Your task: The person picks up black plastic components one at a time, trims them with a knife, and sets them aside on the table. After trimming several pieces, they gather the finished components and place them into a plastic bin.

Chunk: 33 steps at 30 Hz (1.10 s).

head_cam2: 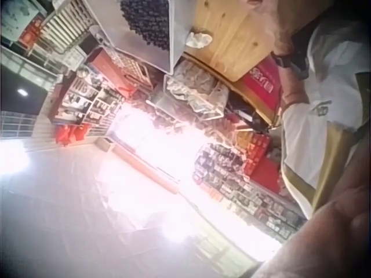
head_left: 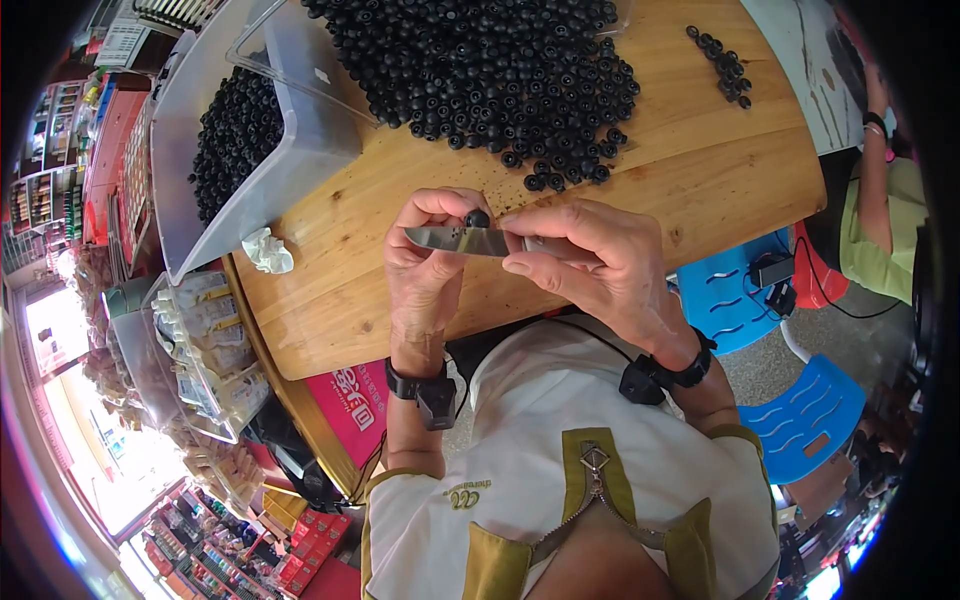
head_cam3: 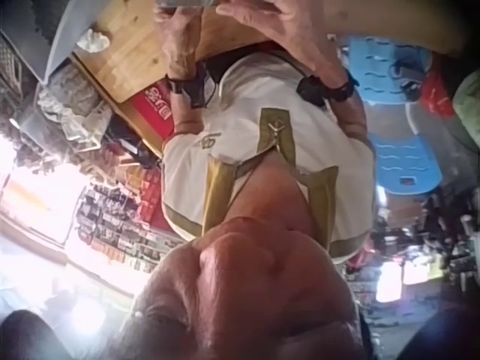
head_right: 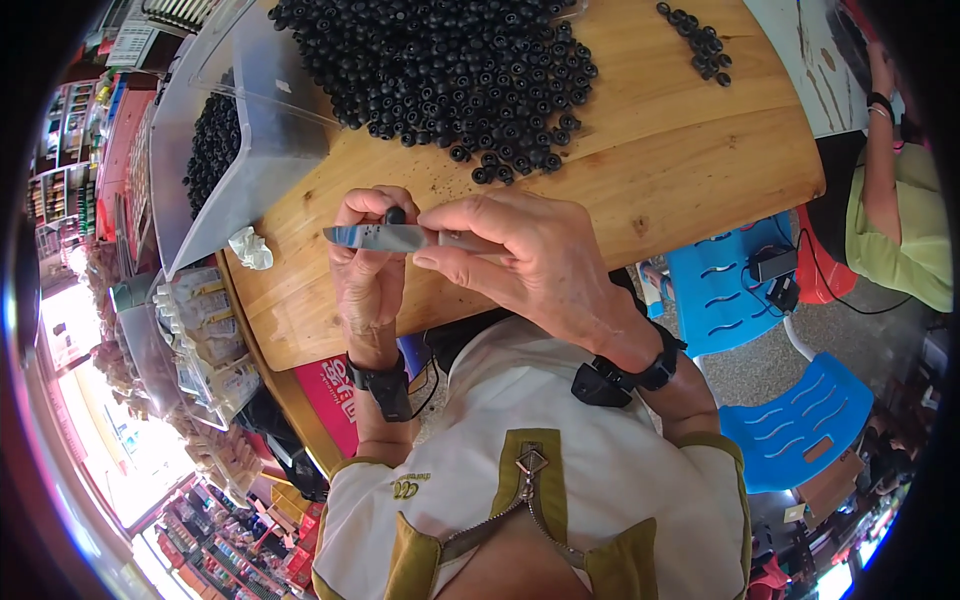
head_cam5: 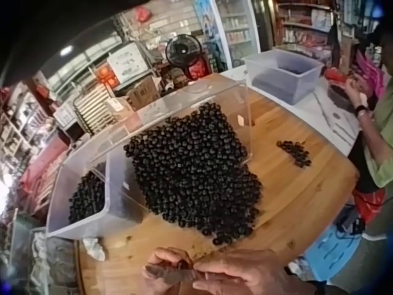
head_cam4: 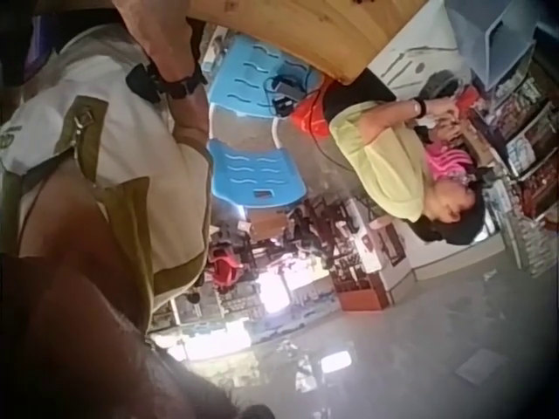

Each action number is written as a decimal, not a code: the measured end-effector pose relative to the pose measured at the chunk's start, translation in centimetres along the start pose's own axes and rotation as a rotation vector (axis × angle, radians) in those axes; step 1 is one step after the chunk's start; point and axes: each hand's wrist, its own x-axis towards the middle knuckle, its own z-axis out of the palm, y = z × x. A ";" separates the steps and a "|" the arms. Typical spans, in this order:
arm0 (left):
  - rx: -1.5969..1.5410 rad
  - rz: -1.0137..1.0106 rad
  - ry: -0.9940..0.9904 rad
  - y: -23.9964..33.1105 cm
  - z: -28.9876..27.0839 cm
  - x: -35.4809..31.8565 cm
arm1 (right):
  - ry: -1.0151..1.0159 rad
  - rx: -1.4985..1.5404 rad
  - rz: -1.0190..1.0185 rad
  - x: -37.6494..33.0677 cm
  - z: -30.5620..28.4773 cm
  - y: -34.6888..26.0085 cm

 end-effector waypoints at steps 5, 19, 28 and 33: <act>-0.005 -0.004 0.021 0.1 0.5 0.0 | -0.025 0.012 0.021 0.3 -0.3 0.1; 0.312 0.414 0.194 5.5 -2.4 1.5 | 0.236 -0.090 0.219 -0.7 -3.4 3.5; 1.224 0.872 0.555 12.8 -5.8 3.9 | 0.281 -0.019 0.297 -1.6 -2.9 4.9; 1.196 0.551 0.242 6.9 -1.9 3.3 | 0.298 -0.035 0.272 -1.5 -2.9 4.9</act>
